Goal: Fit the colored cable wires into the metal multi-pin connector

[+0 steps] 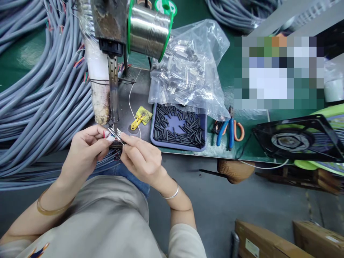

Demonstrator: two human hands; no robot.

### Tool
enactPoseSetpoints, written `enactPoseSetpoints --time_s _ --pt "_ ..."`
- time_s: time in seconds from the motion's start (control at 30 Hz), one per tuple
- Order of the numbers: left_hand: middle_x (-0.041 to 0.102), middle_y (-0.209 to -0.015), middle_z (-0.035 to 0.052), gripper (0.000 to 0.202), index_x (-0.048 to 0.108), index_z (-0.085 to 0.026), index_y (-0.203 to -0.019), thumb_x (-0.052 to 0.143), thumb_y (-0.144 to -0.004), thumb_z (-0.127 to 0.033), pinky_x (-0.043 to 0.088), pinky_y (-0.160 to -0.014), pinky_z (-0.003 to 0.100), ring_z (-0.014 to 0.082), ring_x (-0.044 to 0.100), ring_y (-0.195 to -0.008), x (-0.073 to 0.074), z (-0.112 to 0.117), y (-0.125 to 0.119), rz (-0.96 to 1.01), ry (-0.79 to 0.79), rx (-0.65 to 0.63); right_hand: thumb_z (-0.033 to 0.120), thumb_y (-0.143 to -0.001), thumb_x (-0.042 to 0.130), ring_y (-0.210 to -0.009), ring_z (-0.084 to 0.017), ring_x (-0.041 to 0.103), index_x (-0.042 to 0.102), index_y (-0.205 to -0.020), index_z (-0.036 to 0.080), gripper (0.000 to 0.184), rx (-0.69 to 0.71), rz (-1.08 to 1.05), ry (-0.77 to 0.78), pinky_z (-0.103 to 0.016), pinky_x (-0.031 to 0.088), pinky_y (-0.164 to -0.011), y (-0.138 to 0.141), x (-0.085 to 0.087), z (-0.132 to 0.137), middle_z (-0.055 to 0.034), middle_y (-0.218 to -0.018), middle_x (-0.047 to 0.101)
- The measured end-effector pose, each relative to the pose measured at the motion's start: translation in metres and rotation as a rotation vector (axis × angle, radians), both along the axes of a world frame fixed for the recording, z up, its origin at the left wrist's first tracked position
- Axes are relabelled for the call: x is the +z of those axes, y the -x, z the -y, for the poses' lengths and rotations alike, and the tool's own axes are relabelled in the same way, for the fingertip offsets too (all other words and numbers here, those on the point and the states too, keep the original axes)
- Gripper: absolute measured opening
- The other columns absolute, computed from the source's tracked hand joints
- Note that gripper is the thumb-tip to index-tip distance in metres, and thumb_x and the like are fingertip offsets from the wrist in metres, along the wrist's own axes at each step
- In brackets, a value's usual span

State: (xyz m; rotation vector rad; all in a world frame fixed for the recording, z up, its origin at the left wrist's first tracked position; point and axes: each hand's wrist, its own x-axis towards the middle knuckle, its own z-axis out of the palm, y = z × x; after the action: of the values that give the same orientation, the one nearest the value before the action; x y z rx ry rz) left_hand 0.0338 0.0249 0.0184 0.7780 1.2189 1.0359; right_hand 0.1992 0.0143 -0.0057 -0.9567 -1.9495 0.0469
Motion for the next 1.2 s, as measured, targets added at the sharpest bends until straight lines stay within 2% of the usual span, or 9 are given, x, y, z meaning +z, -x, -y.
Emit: enactPoseSetpoints --time_s 0.17,0.4,0.63,0.9,1.2 --pt "0.051 -0.051 -0.0081 0.021 0.061 -0.018 -0.071 0.081 -0.076 -0.023 0.028 -0.036 0.016 0.0028 0.036 -0.037 0.0002 -0.0001 -0.0003 0.007 -0.018 0.025 0.000 -0.086 0.070 -0.093 -0.019 0.082 0.063 -0.095 0.020 0.022 0.000 0.001 0.000 -0.025 0.069 -0.082 0.0012 -0.0008 0.0002 -0.0116 -0.107 0.083" --pt "0.048 -0.049 -0.0090 0.017 0.062 -0.017 -0.072 0.078 -0.079 -0.019 0.028 -0.038 0.015 0.0029 0.035 -0.039 -0.0012 -0.0004 -0.0018 -0.017 -0.066 0.049 0.003 -0.090 0.067 -0.091 -0.018 0.082 0.063 -0.097 0.021 0.020 -0.032 0.038 -0.062 -0.025 0.070 -0.080 0.0031 -0.0009 -0.0032 -0.0091 -0.104 0.083" --pt "0.054 -0.059 -0.0067 0.017 0.063 -0.017 -0.072 0.077 -0.081 -0.021 0.029 -0.040 0.015 0.0023 0.037 -0.043 -0.0043 -0.0005 -0.0033 -0.043 -0.097 0.081 0.004 -0.090 0.068 -0.097 -0.016 0.081 0.065 -0.101 0.019 0.019 -0.027 0.025 -0.052 -0.023 0.069 -0.086 0.0038 -0.0032 -0.0048 -0.0097 -0.105 0.083" --pt "0.049 -0.053 -0.0079 0.016 0.065 -0.017 -0.072 0.079 -0.079 -0.018 0.028 -0.040 0.014 0.0023 0.035 -0.041 -0.0019 -0.0001 -0.0031 -0.087 -0.166 0.100 0.005 -0.091 0.069 -0.098 -0.015 0.080 0.069 -0.102 0.017 0.016 -0.040 0.038 -0.065 -0.023 0.066 -0.094 0.0034 0.0012 -0.0051 -0.0086 -0.107 0.083" --pt "0.045 -0.048 -0.0089 0.016 0.062 -0.018 -0.071 0.075 -0.080 -0.017 0.027 -0.038 0.014 0.0030 0.033 -0.039 -0.0080 -0.0007 -0.0001 -0.031 -0.087 0.040 0.007 -0.093 0.064 -0.093 -0.014 0.080 0.064 -0.090 0.019 0.013 -0.028 0.159 -0.133 -0.024 0.067 -0.091 0.0043 -0.0007 -0.0059 -0.0096 -0.102 0.083"
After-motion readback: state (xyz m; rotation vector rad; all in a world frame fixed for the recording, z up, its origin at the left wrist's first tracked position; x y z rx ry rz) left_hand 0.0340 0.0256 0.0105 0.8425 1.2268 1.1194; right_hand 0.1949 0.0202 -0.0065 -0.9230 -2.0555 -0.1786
